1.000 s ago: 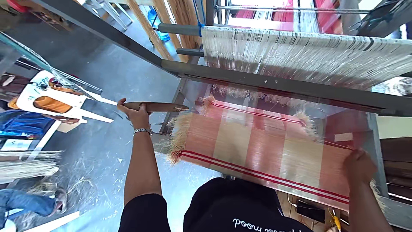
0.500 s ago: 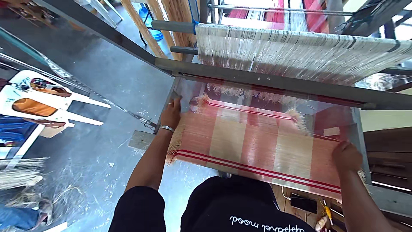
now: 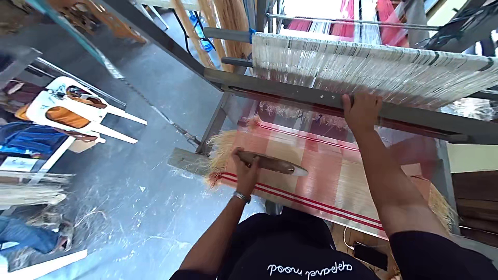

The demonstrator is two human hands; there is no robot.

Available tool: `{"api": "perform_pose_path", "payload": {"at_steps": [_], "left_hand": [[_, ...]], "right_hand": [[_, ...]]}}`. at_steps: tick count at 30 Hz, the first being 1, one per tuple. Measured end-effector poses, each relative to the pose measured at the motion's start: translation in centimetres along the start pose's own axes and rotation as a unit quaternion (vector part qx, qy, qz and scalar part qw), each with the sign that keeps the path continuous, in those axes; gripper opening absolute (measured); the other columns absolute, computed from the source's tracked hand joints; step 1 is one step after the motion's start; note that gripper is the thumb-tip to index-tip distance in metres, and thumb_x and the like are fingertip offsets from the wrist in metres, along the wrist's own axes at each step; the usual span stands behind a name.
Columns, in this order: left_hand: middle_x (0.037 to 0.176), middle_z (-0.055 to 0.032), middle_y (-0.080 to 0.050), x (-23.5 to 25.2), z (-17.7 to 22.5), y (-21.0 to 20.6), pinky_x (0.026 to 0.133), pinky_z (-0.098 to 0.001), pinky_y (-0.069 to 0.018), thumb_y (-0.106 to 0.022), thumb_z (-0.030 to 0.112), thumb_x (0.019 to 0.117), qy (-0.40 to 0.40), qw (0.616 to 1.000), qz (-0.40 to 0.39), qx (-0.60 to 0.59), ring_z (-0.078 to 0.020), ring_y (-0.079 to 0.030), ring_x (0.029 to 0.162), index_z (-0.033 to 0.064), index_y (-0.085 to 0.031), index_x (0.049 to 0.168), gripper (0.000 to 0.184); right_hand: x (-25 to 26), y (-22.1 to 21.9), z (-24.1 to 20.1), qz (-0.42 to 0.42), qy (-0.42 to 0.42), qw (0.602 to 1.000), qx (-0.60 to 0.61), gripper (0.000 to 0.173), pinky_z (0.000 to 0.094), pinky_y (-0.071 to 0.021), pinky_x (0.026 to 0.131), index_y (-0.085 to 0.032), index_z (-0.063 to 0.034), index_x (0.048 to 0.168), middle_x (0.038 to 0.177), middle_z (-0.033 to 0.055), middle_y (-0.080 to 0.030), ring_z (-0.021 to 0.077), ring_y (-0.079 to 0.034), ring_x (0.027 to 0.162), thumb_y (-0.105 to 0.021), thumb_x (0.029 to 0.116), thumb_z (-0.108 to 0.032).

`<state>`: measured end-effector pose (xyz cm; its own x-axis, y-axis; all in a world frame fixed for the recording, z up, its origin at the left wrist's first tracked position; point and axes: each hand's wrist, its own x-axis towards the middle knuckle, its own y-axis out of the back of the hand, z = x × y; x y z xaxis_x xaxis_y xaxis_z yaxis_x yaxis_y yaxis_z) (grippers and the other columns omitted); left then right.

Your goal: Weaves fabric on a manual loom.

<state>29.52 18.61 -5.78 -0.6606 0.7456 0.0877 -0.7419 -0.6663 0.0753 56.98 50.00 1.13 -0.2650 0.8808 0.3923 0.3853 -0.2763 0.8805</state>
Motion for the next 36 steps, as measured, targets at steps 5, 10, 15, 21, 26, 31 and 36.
{"api": "perform_pose_path", "payload": {"at_steps": [5, 10, 15, 21, 26, 31, 36], "left_hand": [[0.122, -0.0264, -0.059, -1.8, -5.3, -0.2, 0.097, -0.0457, -0.0527, -0.071, 0.04, 0.0907, -0.069, 0.965, 0.027, 0.251, -0.0328, -0.061, 0.111, -0.0077, -0.053, 0.129, 0.063], [0.128, -0.0221, -0.062, -2.1, -5.7, -0.3, 0.103, -0.0563, -0.0462, -0.052, 0.055, 0.0978, -0.105, 0.9, -0.001, 0.423, -0.0415, -0.058, 0.121, 0.0073, -0.067, 0.122, 0.055], [0.133, -0.0177, -0.061, -2.1, -5.6, -0.6, 0.104, -0.0568, -0.0429, -0.042, 0.058, 0.1017, -0.083, 0.884, -0.028, 0.46, -0.0397, -0.054, 0.129, 0.0125, -0.065, 0.127, 0.057], [0.142, -0.0098, -0.059, -2.8, -5.5, 0.0, 0.112, -0.0622, -0.0351, -0.041, 0.081, 0.0911, -0.154, 0.857, -0.095, 0.483, -0.0356, -0.049, 0.136, 0.0292, -0.06, 0.141, 0.074], [0.15, -0.0057, -0.054, -3.1, -5.7, 0.3, 0.115, -0.0612, -0.0325, -0.048, 0.081, 0.0877, -0.206, 0.827, -0.148, 0.501, -0.0331, -0.046, 0.14, 0.039, -0.054, 0.145, 0.071], [0.156, -0.0087, -0.049, -3.3, -5.1, 0.6, 0.117, -0.0643, -0.0293, -0.053, 0.07, 0.093, -0.179, 0.83, -0.171, 0.5, -0.0366, -0.039, 0.146, 0.0371, -0.05, 0.15, 0.065], [0.158, -0.0046, -0.046, -3.4, -5.8, 0.6, 0.121, -0.0611, -0.0256, -0.05, 0.066, 0.0969, -0.179, 0.833, -0.182, 0.491, -0.0312, -0.036, 0.149, 0.0397, -0.043, 0.154, 0.063]], "right_hand": [[-5.0, 0.1, -1.6, -0.033, -0.064, 0.997, -0.031, 0.076, 0.0672, -0.03, 0.114, -0.062, 0.0018, 0.127, 0.129, 0.0276, -0.063, 0.0461, -0.054, 0.129, -0.023, 0.1075, -0.06], [-15.2, 2.5, -4.4, -0.031, -0.064, 0.995, -0.071, 0.064, 0.0625, -0.0351, 0.112, -0.069, 0.0016, 0.113, 0.115, 0.0243, -0.069, 0.043, -0.063, 0.117, -0.03, 0.1087, -0.05], [-13.3, 1.8, -3.7, -0.026, -0.074, 0.994, -0.078, 0.063, 0.0639, -0.0341, 0.11, -0.067, 0.0017, 0.112, 0.116, 0.0246, -0.069, 0.0442, -0.062, 0.119, -0.028, 0.1087, -0.048], [-14.1, 2.6, -4.1, -0.083, -0.096, 0.99, -0.061, 0.065, 0.0646, -0.0293, 0.115, -0.065, 0.0031, 0.121, 0.127, 0.0265, -0.065, 0.0448, -0.056, 0.129, -0.029, 0.1083, -0.05], [-15.3, 4.0, -4.6, -0.12, -0.099, 0.985, -0.068, 0.071, 0.0655, -0.0309, 0.112, -0.064, 0.0031, 0.121, 0.129, 0.0276, -0.064, 0.0457, -0.053, 0.131, -0.027, 0.1076, -0.056], [-15.5, 4.0, -5.5, -0.073, -0.08, 0.993, -0.052, 0.067, 0.0712, -0.0369, 0.107, -0.067, 0.0062, 0.117, 0.124, 0.0327, -0.065, 0.0514, -0.057, 0.124, -0.034, 0.1081, -0.052], [-15.3, 2.9, -4.3, -0.077, -0.089, 0.99, -0.073, 0.077, 0.0685, -0.0345, 0.11, -0.066, 0.0039, 0.121, 0.131, 0.0294, -0.063, 0.0475, -0.054, 0.131, -0.021, 0.1067, -0.058]]}}
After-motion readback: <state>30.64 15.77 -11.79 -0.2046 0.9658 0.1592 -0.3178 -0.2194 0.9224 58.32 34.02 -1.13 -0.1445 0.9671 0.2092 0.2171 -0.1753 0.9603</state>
